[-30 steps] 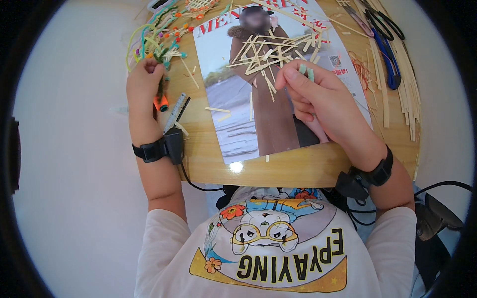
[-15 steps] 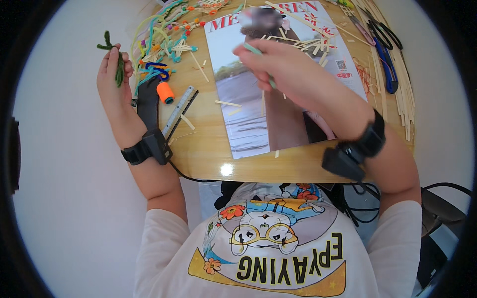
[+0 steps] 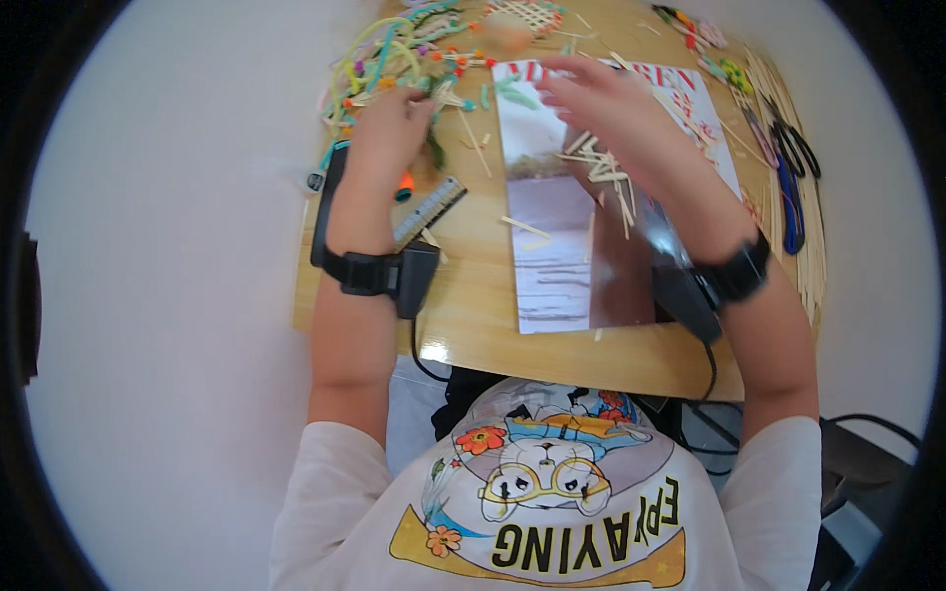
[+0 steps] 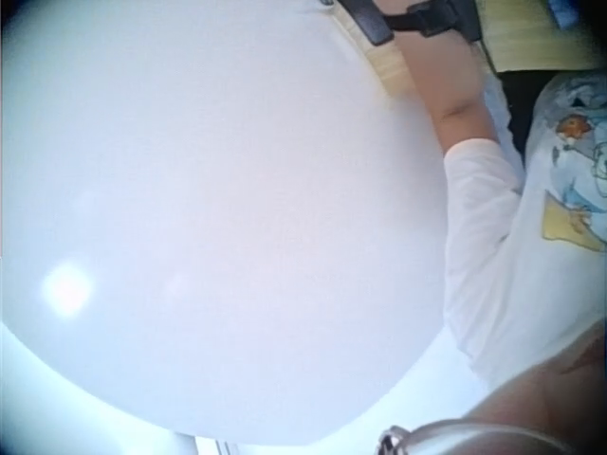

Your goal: Constructing a small craft object using bamboo sticks, glue, and scissors on a desk.

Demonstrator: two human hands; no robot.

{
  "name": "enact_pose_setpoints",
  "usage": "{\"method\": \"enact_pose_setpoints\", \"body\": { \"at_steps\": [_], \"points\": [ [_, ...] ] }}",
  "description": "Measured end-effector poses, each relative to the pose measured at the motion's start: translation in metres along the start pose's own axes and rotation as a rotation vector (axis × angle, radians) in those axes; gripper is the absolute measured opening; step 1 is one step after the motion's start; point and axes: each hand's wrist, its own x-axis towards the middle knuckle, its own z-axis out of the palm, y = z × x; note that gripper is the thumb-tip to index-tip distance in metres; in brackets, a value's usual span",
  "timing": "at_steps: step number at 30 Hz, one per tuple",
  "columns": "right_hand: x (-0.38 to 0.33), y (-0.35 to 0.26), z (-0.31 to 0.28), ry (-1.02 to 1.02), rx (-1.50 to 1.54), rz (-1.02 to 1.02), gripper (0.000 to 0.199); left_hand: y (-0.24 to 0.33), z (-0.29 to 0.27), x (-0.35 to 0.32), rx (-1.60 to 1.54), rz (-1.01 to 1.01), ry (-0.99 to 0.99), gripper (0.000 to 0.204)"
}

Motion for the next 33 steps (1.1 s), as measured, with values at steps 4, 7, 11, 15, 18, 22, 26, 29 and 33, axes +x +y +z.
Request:
{"method": "enact_pose_setpoints", "body": {
  "at_steps": [4,7,11,15,18,22,26,29,33],
  "points": [
    [-0.056,-0.001,-0.021,-0.051,0.009,-0.018,0.042,0.017,-0.036,-0.008,-0.141,-0.165,0.078,0.027],
    [-0.086,0.000,-0.030,-0.066,0.058,0.047,0.036,-0.025,-0.055,-0.001,0.000,-0.062,0.233,0.028],
    [-0.101,0.006,-0.044,-0.057,0.090,0.087,0.030,-0.053,-0.054,0.000,0.139,-0.257,0.039,0.032],
    [-0.104,0.017,-0.060,-0.054,0.115,0.113,0.028,-0.056,-0.046,0.008,0.133,-0.278,0.065,0.027],
    [-0.105,0.023,-0.064,-0.050,0.153,0.128,0.027,-0.047,-0.055,0.003,0.138,-0.301,0.174,0.027],
    [-0.111,0.023,-0.062,-0.087,0.173,0.130,0.026,-0.067,-0.045,0.010,0.309,-0.465,-0.029,0.028],
    [-0.114,0.023,-0.065,-0.142,0.179,0.115,0.026,-0.070,-0.038,0.015,0.319,-0.431,0.027,0.026],
    [-0.114,0.021,-0.062,-0.171,0.158,0.146,0.025,-0.076,-0.039,0.016,0.332,-0.445,0.025,0.025],
    [-0.113,0.020,-0.060,-0.173,0.136,0.182,0.023,-0.054,-0.060,0.000,0.229,-0.338,0.100,0.024]
  ]
}}
